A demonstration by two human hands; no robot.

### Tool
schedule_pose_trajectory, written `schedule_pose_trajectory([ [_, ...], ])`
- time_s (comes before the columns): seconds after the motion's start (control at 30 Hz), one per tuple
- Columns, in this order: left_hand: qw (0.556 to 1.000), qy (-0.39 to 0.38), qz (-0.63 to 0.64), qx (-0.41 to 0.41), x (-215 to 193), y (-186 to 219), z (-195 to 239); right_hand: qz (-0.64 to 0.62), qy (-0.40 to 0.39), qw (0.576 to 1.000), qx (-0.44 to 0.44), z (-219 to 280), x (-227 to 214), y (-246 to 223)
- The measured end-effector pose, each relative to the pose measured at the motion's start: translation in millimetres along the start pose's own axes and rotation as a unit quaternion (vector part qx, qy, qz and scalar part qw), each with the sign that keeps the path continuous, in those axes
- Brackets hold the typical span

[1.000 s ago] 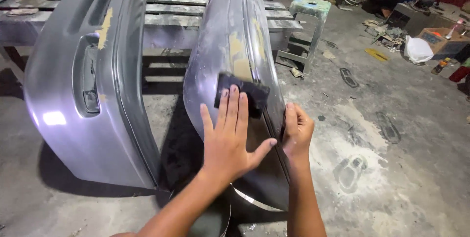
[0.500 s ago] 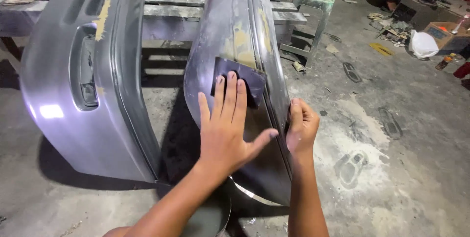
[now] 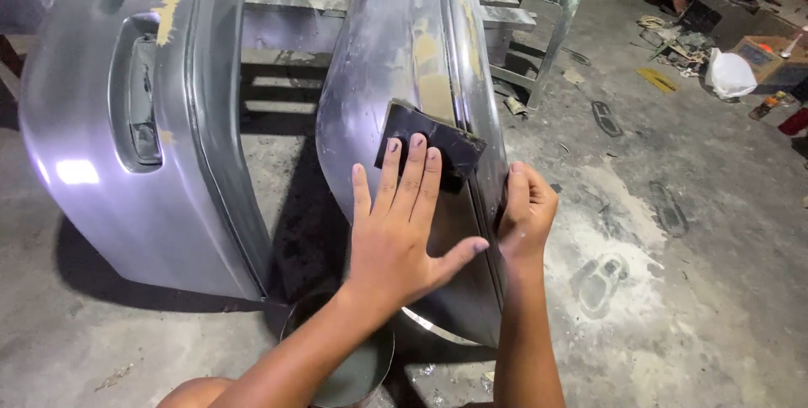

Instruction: Wet-sanding a car bumper by hand using sandpaper and water to prepare it for painting.

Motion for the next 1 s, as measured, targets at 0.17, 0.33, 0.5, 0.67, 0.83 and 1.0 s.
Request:
schedule_pose_trajectory([
  [0.17,0.999,0.009,-0.044,-0.009,-5.7,-7.8,-35.7,0.000,-0.027,0.999,-0.043,-5.6,-9.1,12.7],
  [0.33,0.998,0.057,-0.006,-0.040,-23.3,-24.8,-88.6,0.032,-0.028,0.997,-0.058,-0.9,-2.2,7.2],
  [0.5,0.998,0.040,-0.035,-0.031,-25.7,-22.0,-65.2,0.032,-0.040,0.997,-0.064,0.4,-3.2,12.4],
  [0.67,1.000,0.023,-0.009,-0.004,-11.2,0.4,-9.8,0.006,-0.026,0.999,-0.034,2.5,-0.3,2.5],
  [0.83,1.000,0.008,-0.004,0.010,-17.6,0.5,-35.1,-0.005,-0.027,0.999,-0.032,-5.5,-8.6,10.4],
  [1.0,1.000,0.012,-0.001,-0.026,-23.8,-18.8,-112.1,0.022,-0.041,0.996,-0.078,1.2,1.5,9.0],
])
Point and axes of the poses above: each hand's wrist, its own z-axis away from the middle knuckle, its own x-axis out of the palm, y = z × x, the point moved 4 cm from there along -z, towards the middle knuckle, and after that the axes turned 14 degrees about -z, right-handed, at the moved point
